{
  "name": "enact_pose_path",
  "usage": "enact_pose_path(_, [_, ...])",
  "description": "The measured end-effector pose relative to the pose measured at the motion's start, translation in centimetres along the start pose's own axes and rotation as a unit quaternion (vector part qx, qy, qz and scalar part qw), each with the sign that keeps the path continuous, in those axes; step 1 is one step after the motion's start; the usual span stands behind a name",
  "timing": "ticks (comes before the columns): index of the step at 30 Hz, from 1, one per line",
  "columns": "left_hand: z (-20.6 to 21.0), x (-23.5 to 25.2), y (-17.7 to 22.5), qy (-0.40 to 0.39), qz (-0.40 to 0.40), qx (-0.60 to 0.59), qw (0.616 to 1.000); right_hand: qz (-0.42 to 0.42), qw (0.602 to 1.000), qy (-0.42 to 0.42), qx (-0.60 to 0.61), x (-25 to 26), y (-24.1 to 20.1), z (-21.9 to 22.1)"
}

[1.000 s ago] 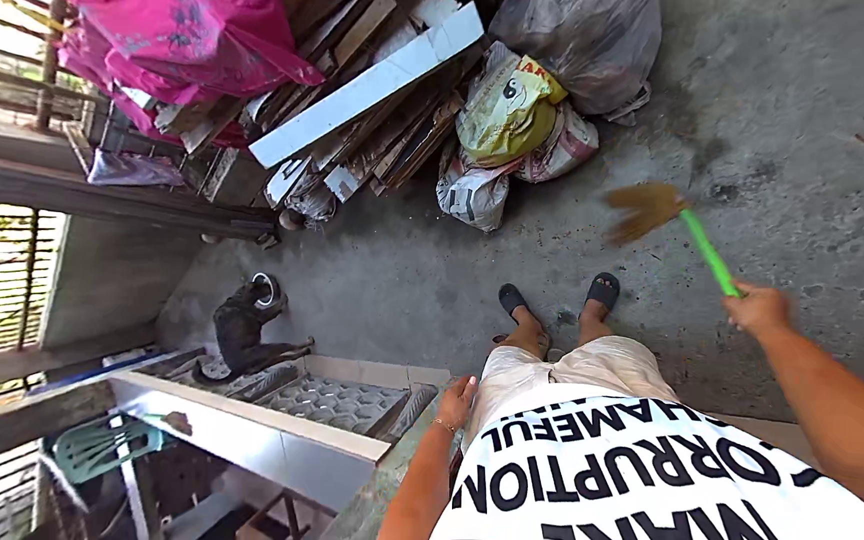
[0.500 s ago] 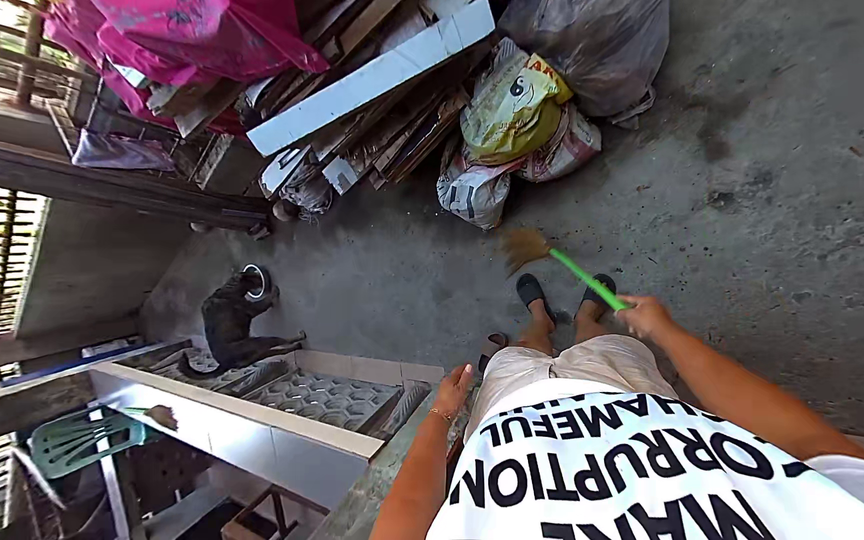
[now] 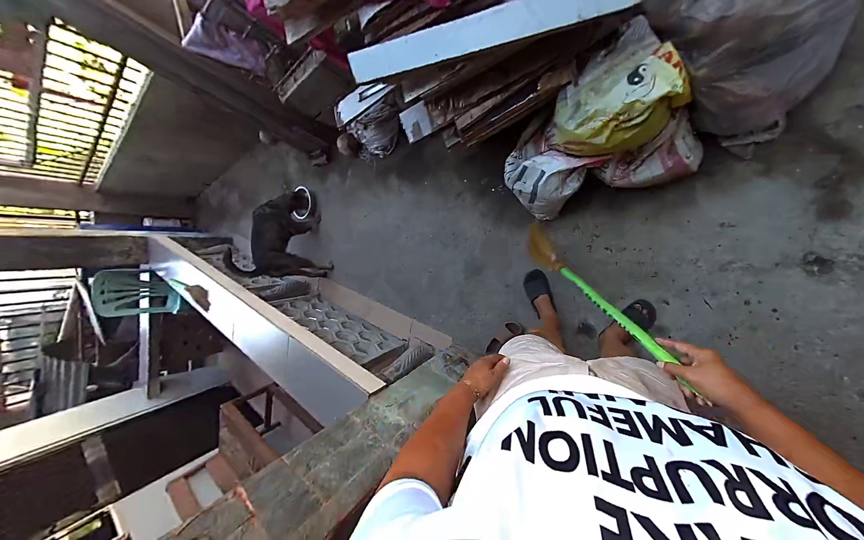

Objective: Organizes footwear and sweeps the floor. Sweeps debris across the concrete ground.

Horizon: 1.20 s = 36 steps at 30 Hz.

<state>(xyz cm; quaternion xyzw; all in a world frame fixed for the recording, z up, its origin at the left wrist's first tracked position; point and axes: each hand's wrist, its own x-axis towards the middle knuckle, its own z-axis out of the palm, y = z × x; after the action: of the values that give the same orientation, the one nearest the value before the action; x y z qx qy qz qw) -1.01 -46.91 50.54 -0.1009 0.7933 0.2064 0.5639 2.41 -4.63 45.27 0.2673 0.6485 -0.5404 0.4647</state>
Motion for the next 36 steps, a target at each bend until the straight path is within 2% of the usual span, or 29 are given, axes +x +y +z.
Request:
enact_pose_path(4, [-2.8,1.4,-0.1,-0.009,0.016,0.008,1.0,0.005,0.994,-0.059,-0.088,1.0,-5.4,-0.1])
enact_pose_path(8, [-5.7,2.9,-1.6,-0.028,0.052,0.007,0.998,-0.003,0.994,-0.045,-0.095,2.7,-7.3,3.4])
enact_pose_path(10, [-7.8,3.6,-3.7,-0.036,0.063,0.018,0.997,-0.03,0.993,-0.036,-0.107,4.9,-8.3,7.7])
enact_pose_path(12, [-10.4,4.0,-6.2,-0.034,0.059,0.022,0.997,-0.048,0.989,-0.047,-0.131,6.9,-11.0,12.8])
enact_pose_path(15, [-14.6,3.5,-10.7,0.001,0.037,-0.031,0.999,-0.06,0.978,-0.128,-0.151,10.1,-16.7,20.5])
enact_pose_path(18, [-17.9,1.7,-15.9,0.04,-0.01,-0.086,0.995,-0.065,0.969,-0.18,-0.159,15.4,-20.1,27.4])
enact_pose_path(21, [-19.5,0.7,-20.9,0.065,-0.065,-0.109,0.99,-0.028,0.974,-0.155,-0.164,20.5,-21.3,30.7])
enact_pose_path(24, [-19.5,-0.1,-24.4,0.064,-0.107,-0.102,0.987,0.032,0.992,-0.071,-0.101,22.7,-19.8,29.0])
enact_pose_path(26, [-18.9,-0.1,-25.0,0.054,-0.112,-0.091,0.988,0.096,0.995,0.03,0.006,22.1,-17.0,24.7])
enact_pose_path(29, [-17.9,0.9,-24.1,0.04,-0.095,-0.088,0.991,0.163,0.961,0.196,0.102,18.8,-11.4,16.3])
enact_pose_path(31, [-17.2,1.6,-22.6,0.036,-0.081,-0.088,0.992,0.173,0.941,0.271,0.1,15.0,-8.5,12.3])
enact_pose_path(33, [-16.4,2.3,-20.5,0.032,-0.068,-0.089,0.993,0.154,0.938,0.303,0.059,10.2,-7.1,10.9])
enact_pose_path(36, [-14.9,3.2,-17.1,0.039,-0.037,-0.091,0.994,0.089,0.959,0.268,-0.023,3.1,-5.3,12.6])
